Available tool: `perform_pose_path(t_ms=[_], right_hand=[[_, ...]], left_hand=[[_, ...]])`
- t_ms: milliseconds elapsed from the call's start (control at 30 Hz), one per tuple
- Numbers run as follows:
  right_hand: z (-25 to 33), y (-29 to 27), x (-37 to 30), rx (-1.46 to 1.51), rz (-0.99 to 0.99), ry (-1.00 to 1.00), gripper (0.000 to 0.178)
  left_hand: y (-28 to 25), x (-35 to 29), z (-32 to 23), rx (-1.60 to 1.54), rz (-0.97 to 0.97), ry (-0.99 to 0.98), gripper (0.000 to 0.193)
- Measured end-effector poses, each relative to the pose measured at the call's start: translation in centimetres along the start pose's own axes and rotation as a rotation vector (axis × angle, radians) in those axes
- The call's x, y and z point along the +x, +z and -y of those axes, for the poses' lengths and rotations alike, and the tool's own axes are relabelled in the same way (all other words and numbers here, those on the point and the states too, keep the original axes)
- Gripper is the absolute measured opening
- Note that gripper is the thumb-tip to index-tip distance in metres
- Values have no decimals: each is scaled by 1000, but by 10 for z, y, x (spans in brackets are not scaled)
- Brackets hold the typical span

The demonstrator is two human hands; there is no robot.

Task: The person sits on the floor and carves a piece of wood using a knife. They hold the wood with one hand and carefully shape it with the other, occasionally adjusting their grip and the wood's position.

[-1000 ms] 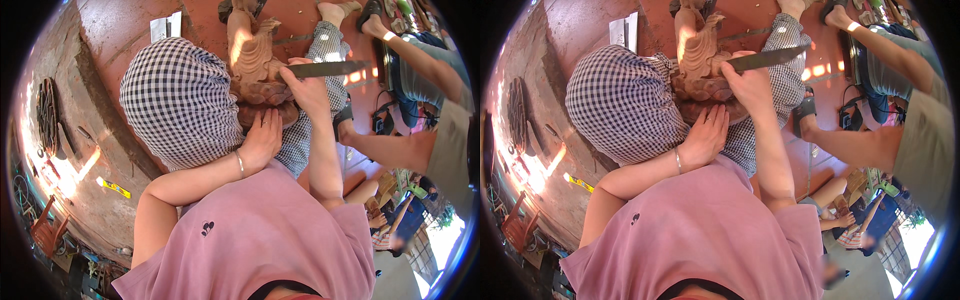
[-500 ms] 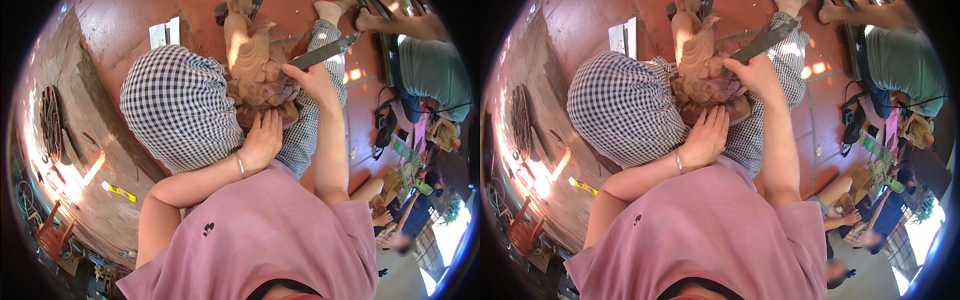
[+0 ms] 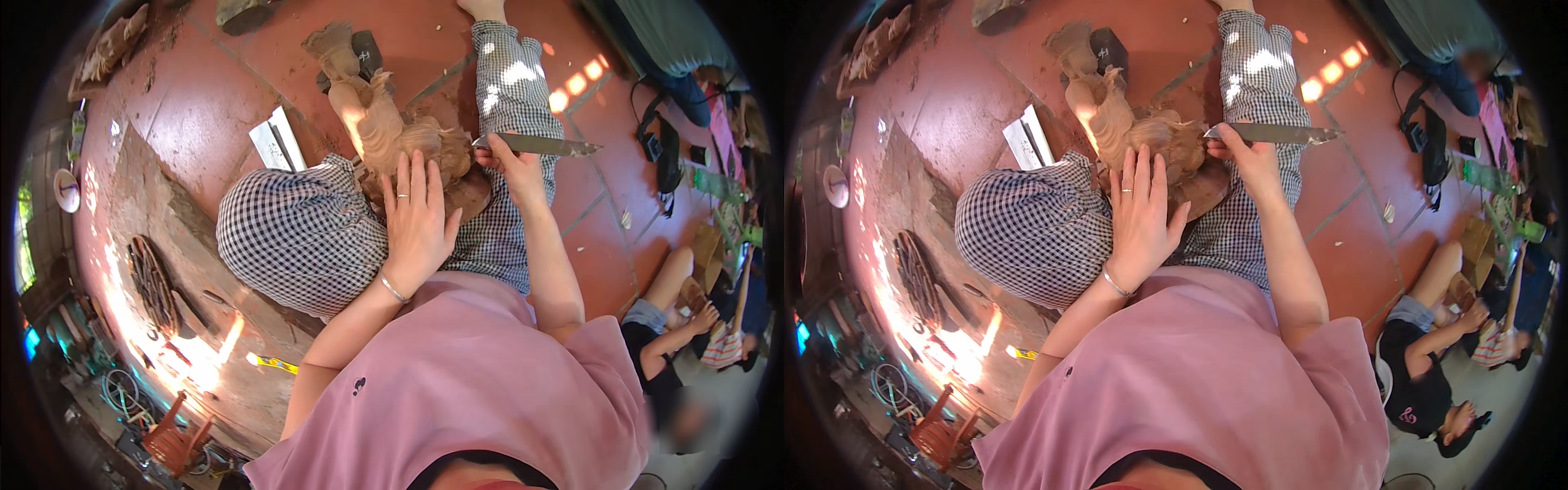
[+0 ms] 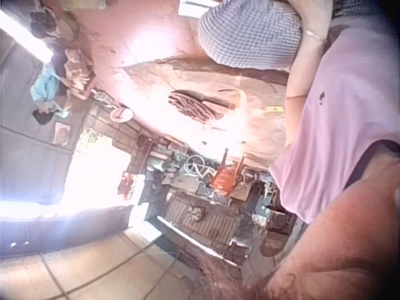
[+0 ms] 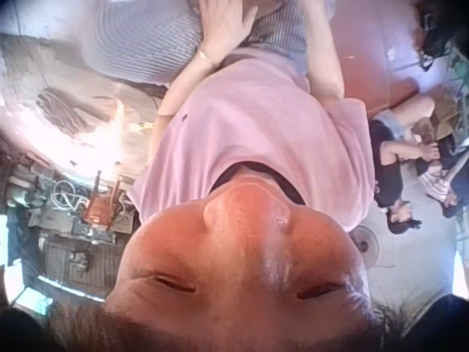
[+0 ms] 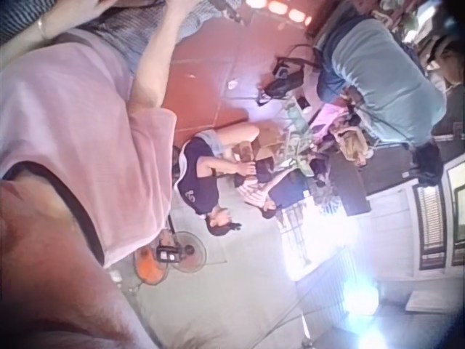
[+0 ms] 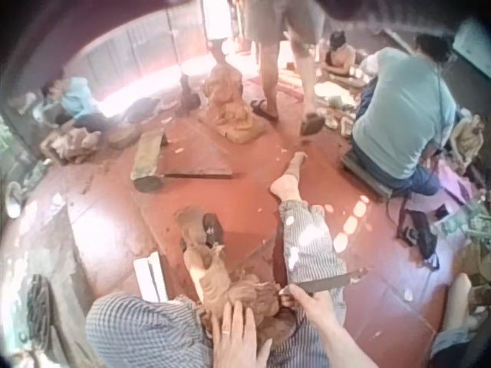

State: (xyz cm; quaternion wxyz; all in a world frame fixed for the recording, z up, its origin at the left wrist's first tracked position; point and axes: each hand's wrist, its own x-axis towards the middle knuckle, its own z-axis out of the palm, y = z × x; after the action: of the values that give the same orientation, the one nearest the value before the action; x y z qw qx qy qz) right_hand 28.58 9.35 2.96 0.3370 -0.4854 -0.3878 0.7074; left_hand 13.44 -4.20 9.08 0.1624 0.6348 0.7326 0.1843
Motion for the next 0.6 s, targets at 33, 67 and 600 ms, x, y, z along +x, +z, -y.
perform_pose_path(t_ms=[33, 67, 600], right_hand=[[0, 1, -2, 33, 5, -8, 16], [-1, 3, -3, 41, 23, -17, 15], [10, 51, 4, -507, 168, -214, 20]], left_hand=[[2, 0, 0, -16, 20, 25, 70], [3, 0, -1, -32, 38, 45, 68], [25, -5, -9, 9, 235, 294, 56]])
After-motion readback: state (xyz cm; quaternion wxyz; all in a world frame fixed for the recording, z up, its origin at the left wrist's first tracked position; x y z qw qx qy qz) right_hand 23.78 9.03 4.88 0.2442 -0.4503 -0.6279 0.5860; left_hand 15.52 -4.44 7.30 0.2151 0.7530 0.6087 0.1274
